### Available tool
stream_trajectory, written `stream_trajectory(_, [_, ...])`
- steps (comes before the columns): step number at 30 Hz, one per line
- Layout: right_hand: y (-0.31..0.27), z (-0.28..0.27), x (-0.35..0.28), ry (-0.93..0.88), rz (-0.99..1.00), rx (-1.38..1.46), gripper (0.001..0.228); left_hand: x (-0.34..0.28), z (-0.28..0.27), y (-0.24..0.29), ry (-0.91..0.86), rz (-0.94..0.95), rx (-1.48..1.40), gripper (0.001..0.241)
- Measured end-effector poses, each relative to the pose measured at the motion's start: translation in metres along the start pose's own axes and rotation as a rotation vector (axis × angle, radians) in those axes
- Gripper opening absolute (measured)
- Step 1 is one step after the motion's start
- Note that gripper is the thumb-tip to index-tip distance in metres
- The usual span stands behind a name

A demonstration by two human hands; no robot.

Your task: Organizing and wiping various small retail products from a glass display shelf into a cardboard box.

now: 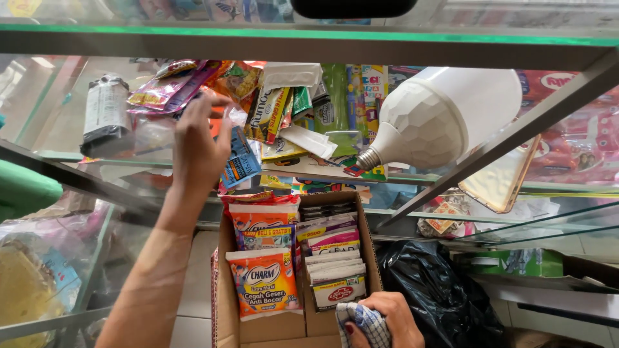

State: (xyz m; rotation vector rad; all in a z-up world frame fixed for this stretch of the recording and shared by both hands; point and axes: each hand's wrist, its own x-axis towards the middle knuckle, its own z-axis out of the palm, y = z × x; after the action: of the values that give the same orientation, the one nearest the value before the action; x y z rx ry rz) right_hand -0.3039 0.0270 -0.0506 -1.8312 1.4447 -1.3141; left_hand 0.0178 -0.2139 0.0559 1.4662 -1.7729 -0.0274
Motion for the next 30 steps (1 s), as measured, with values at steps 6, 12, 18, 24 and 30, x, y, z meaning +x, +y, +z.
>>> stream_trajectory(6, [0.040,0.003,-0.012,-0.052,-0.018,0.003,0.038,0.062,0.054,-0.058,-0.215,-0.532,0.222,0.047])
stream_trajectory(12, [0.058,0.000,-0.016,-0.097,-0.060,0.052,0.040,0.085,0.089,-0.064,-0.215,-0.701,0.284,0.056])
stream_trajectory(18, [0.064,0.003,-0.018,-0.086,-0.033,0.052,0.040,0.089,0.107,-0.085,-0.134,-0.577,0.180,0.044])
stream_trajectory(24, [0.068,0.004,-0.018,-0.101,-0.062,0.033,0.041,0.086,0.100,-0.073,0.165,-0.349,-0.098,0.029])
stream_trajectory(30, [0.045,0.005,-0.010,-0.091,0.079,-0.006,0.041,0.057,0.055,0.013,0.341,0.030,-0.330,0.019])
